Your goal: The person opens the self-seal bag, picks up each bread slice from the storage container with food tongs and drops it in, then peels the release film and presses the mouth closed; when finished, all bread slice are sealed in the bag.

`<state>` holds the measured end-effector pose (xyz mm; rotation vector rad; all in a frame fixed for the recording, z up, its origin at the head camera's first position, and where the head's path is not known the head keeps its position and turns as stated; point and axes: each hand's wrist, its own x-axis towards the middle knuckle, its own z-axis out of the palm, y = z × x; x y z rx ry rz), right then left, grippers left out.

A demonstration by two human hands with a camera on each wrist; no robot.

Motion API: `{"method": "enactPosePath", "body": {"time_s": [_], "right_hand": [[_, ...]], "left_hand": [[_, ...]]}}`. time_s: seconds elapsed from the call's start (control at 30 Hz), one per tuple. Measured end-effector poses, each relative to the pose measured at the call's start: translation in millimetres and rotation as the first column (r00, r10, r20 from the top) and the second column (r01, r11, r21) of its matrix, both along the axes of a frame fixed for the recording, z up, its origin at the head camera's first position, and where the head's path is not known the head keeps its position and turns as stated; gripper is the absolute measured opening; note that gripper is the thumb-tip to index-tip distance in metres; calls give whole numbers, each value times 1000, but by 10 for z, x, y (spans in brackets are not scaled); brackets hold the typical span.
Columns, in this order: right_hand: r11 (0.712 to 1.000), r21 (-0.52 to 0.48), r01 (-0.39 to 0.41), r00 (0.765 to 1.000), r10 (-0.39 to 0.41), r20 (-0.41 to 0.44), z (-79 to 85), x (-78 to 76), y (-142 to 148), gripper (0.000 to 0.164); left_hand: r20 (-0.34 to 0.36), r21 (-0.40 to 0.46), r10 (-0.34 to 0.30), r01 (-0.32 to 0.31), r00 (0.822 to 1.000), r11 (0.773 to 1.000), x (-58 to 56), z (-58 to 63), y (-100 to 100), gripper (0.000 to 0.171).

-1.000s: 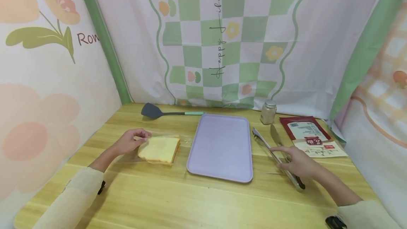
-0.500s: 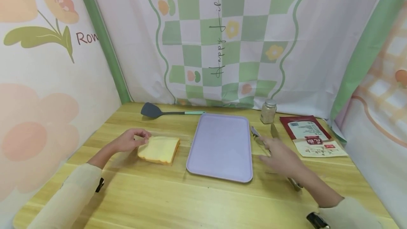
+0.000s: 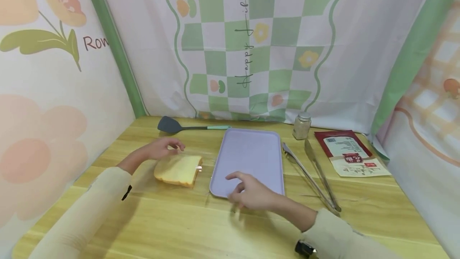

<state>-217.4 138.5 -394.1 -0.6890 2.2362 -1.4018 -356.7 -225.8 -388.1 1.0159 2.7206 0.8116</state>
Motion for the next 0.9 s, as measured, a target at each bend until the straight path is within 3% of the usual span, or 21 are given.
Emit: {"method": "enactPosePath", "body": {"time_s": [0.2,0.4,0.57,0.73,0.9], "right_hand": [[999,-53,12,974,1,226,-34,98,-402,67],[996,-85,12,932,20,361,-91,159,-673,79],[994,-101,32,906,14,424,-177,175,-819,79],[987,-148,65,891,9,454,-218,164,-896,70],[983,-164,86,899,-6,438,-227,185,-952,59]], "left_hand": [[66,-103,-65,72,996,992,-165,9,259,22],[167,-125,-68,89,984,988,-277,-58,398,25],[247,-113,-43,73,968,991,-304,-88,419,26],[211,-141,-27,57,977,988,-332,-100,358,26],[203,-132,-9,36,979,991,-316,-73,246,25]]}}
